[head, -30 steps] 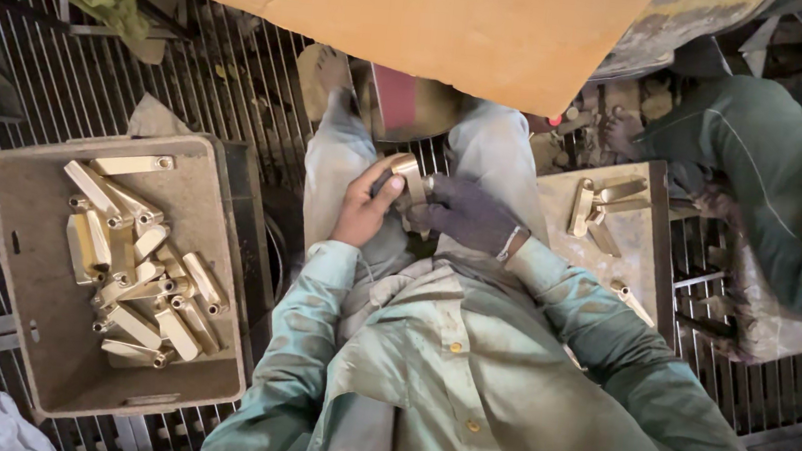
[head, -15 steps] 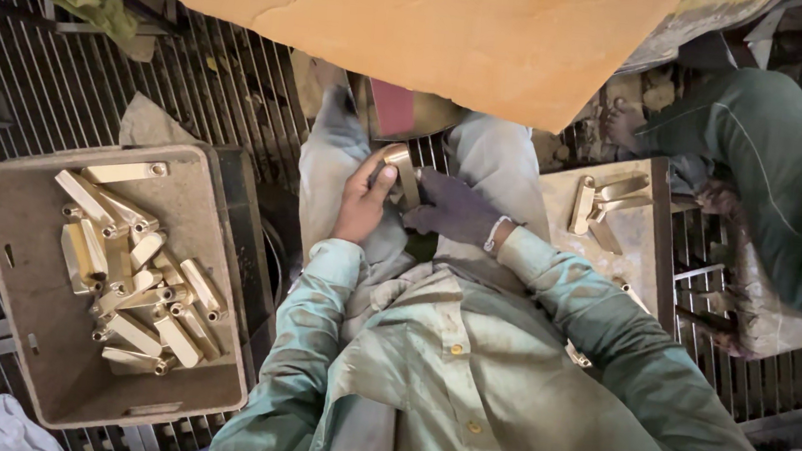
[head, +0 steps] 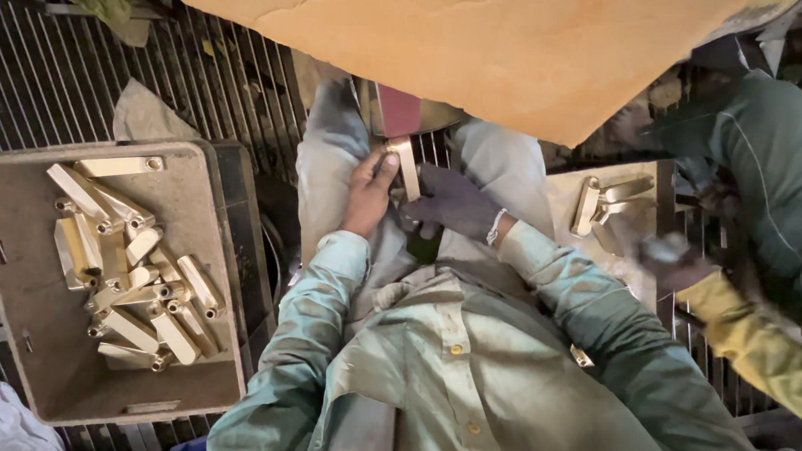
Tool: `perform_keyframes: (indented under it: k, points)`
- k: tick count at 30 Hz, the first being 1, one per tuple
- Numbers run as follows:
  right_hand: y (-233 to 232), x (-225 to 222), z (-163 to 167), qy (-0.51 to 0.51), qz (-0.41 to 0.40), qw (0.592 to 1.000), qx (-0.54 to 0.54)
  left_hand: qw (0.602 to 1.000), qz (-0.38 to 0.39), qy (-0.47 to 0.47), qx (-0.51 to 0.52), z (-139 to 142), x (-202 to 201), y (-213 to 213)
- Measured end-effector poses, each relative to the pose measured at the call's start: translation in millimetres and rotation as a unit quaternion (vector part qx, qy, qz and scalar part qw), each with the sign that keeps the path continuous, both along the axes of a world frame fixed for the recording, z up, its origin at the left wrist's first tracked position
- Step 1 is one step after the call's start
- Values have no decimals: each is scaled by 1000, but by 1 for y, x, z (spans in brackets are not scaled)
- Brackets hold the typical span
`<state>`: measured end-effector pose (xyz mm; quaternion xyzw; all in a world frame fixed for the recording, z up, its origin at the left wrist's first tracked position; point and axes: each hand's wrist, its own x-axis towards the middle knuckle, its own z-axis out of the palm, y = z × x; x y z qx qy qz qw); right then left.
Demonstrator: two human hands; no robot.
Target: The person repeatedly picks up small brass-colored metal parts from a container and presses them against a rotating grinding wheel to smooth their surfaces. They handle the parts one at a time, turning them over to work on different sides before placing them back into the container.
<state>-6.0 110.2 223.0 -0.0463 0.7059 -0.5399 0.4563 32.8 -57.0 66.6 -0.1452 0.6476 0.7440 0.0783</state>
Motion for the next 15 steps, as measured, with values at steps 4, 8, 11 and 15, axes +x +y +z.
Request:
perform_keyframes:
  k: [4,8,11,15]
  points:
    - [3,-4,-5,-60,-42,995,-69,999,32,-26,-5,-15,-3,2]
    - [5,-12,-16,-94,-54,992,-60,984,71,-84,138,-25,-8,6]
    - [5,-22,-27,-115,-64,989,-59,982,78,-124,123,-28,-17,6]
    - [0,-36,-46,-192,-134,968,-92,970,101,-188,116,-32,-32,5]
